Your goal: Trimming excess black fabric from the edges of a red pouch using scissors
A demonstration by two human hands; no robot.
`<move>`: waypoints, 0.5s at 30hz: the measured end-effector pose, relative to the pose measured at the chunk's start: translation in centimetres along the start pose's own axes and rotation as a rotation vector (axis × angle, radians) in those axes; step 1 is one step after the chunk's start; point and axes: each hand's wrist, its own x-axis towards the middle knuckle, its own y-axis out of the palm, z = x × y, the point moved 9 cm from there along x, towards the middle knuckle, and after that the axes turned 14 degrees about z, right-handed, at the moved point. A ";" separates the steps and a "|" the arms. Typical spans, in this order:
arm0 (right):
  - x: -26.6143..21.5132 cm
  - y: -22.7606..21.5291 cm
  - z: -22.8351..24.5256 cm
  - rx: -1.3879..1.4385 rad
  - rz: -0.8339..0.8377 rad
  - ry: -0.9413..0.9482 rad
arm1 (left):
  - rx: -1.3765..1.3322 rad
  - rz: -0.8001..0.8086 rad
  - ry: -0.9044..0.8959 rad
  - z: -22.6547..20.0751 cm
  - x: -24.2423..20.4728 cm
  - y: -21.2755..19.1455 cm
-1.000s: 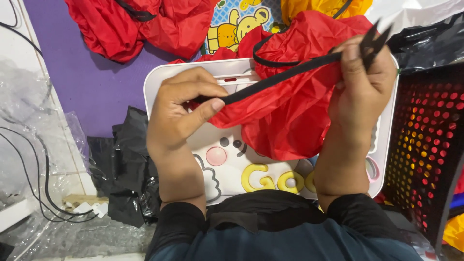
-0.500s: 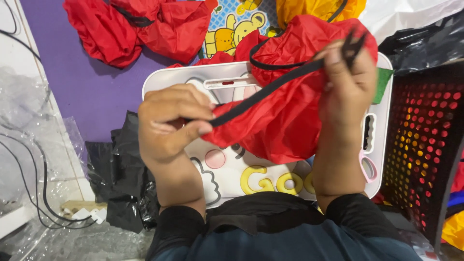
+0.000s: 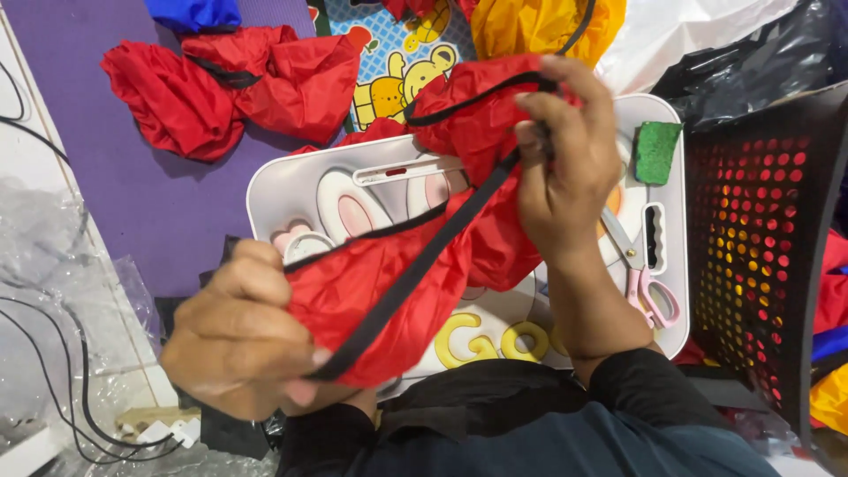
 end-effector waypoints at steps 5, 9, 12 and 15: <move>0.7 3.6 0.9 0.056 0.188 -0.085 | -0.120 0.062 0.133 -0.7 0.0 -0.1; -2.5 10.4 1.9 0.466 1.140 -0.212 | -0.265 0.040 0.169 -0.7 -0.5 -0.4; -2.6 10.2 3.4 0.550 1.124 -0.267 | -0.301 0.083 0.167 -0.6 -0.4 -0.2; -0.4 6.8 1.5 0.559 0.675 -0.095 | -0.339 0.100 0.140 -0.5 -0.7 -0.7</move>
